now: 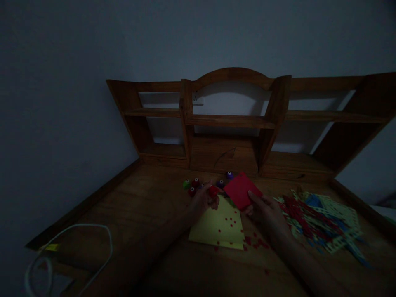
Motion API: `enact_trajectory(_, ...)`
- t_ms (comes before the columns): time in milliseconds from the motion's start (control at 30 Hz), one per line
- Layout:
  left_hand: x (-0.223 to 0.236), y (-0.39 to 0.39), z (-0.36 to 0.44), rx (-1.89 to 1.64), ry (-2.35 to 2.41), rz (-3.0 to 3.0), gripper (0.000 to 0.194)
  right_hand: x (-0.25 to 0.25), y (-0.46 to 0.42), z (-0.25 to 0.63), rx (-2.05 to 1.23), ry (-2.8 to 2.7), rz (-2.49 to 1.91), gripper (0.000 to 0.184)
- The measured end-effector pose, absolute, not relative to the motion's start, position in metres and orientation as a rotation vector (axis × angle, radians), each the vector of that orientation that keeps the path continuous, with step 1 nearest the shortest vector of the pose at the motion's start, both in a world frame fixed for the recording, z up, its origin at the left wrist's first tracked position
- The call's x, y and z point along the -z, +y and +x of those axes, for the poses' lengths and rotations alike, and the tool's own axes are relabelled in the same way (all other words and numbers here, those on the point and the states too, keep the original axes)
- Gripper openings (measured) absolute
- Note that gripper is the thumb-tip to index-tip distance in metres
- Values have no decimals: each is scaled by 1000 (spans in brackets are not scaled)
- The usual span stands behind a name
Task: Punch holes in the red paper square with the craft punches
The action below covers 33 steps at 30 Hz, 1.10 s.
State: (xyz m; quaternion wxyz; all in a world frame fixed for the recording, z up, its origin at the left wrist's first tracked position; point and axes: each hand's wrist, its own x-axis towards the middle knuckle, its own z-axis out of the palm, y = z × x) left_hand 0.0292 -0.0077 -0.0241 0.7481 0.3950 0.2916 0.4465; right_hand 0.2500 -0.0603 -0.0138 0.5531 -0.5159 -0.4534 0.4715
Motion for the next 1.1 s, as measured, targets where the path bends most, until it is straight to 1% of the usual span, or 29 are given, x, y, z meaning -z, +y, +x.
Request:
enact_trajectory(100, 23, -7, 28, -963, 651, 840, 45, 11, -61, 251, -1194, -1073, -1207, 45)
enact_trajectory(400, 18, -6, 34, -1061, 679, 841, 47, 9, -59, 253, -1222, -1042, -1209, 43)
enact_trajectory(500, 18, -10, 34, -1038, 817, 1149, 49, 10, -58, 253, -1199, -1015, -1209, 42)
enact_trajectory(633, 12, -23, 29, -979, 1035, 1907, 36, 11, -57, 255, -1153, -1020, -1203, 43)
enact_trajectory(733, 12, -29, 26, -972, 1072, 2324, 33, 12, -56, 256, -1128, -1021, -1205, 43)
enact_trajectory(867, 13, -30, 27, -918, 1047, 2703, 33, 15, -54, 256, -1124, -1014, -1181, 42)
enact_trajectory(967, -1, -48, 28, -943, 1099, 2813, 40, 18, -52, 256, -1121, -993, -1179, 44)
enact_trajectory(1067, -21, -95, 30, -1241, 1088, 2576, 35, 19, -51, 257, -1105, -978, -1137, 40)
enact_trajectory(1100, -25, -113, 31, -1254, 1016, 2496, 34, 20, -50, 257, -1106, -976, -1122, 39)
